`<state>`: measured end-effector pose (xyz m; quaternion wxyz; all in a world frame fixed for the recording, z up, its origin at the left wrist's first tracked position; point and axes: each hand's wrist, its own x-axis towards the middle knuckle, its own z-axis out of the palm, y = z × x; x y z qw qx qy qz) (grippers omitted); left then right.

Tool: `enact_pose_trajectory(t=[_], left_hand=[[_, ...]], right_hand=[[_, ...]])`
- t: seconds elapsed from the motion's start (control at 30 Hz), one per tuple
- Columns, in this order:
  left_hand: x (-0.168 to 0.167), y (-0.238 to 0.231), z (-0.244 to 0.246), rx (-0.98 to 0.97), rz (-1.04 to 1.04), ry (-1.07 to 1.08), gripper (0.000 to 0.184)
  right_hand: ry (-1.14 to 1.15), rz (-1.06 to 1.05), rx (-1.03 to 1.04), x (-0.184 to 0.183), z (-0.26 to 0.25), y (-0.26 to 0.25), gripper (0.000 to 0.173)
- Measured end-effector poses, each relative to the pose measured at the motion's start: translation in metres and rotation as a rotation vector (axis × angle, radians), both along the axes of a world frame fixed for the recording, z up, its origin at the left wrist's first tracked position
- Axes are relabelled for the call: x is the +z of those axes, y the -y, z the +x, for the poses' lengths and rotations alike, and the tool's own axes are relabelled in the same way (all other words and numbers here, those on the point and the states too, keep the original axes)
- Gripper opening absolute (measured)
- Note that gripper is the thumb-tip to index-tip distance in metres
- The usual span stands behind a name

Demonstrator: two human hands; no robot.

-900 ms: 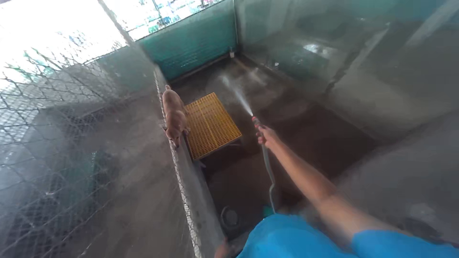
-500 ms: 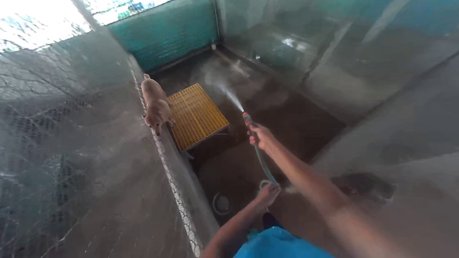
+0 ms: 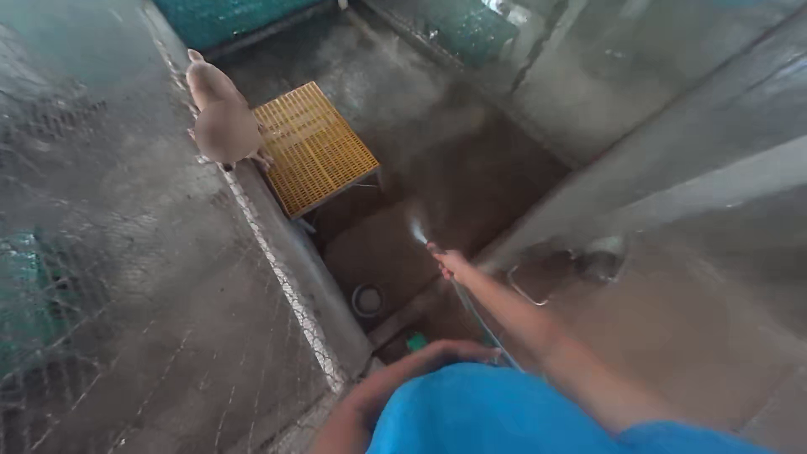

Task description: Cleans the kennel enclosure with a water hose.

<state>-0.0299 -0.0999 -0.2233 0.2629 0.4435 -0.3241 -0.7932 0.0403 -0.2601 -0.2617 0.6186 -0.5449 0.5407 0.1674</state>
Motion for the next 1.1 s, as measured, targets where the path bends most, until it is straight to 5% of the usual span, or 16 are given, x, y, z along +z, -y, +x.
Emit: enact_pose_trajectory(t=[0.07, 0.2, 0.3, 0.43, 0.6, 0.7, 0.77, 0.83, 0.9, 1.0, 1.1], left_hand=[[-0.029, -0.003, 0.004, 0.028, -0.085, 0.065, 0.054], [-0.096, -0.045, 0.026, 0.132, 0.180, 0.373, 0.051], [-0.145, -0.114, 0.048, 0.066, 0.422, 0.695, 0.052], [-0.147, -0.197, 0.073, 0.149, 0.703, 0.791, 0.052], [-0.134, -0.209, 0.084, 0.330, 0.763, 0.830, 0.049], [-0.102, -0.133, 0.080, 0.644, 0.541, 0.874, 0.042], [-0.064, -0.070, 0.068, 0.698, 0.259, 0.719, 0.038], [-0.028, -0.018, 0.044, 0.574, -0.095, 0.506, 0.036], [-0.001, 0.022, 0.018, 0.337, -0.445, 0.373, 0.040], [0.025, 0.054, -0.014, 0.078, -0.750, 0.258, 0.050], [0.040, 0.060, -0.017, -0.041, -0.811, 0.279, 0.050]], right_hand=[[0.000, 0.018, 0.168, 0.001, -0.014, -0.011, 0.040], [0.025, 0.016, 0.483, -0.015, -0.058, -0.017, 0.042], [0.006, -0.015, 0.412, -0.030, -0.093, -0.005, 0.043], [-0.017, -0.067, 0.178, -0.030, -0.118, 0.001, 0.047], [0.015, -0.068, 0.531, -0.050, -0.135, -0.033, 0.047], [0.124, 0.014, 0.768, -0.080, -0.138, -0.062, 0.044], [0.153, 0.026, 0.802, -0.082, -0.132, -0.077, 0.042], [0.293, -0.128, 0.825, -0.082, -0.137, -0.085, 0.041], [0.803, -0.449, 0.746, -0.140, -0.147, -0.082, 0.050], [0.167, -0.071, 0.547, -0.061, -0.098, -0.089, 0.057], [0.190, -0.055, 0.645, -0.053, -0.101, -0.096, 0.052]])
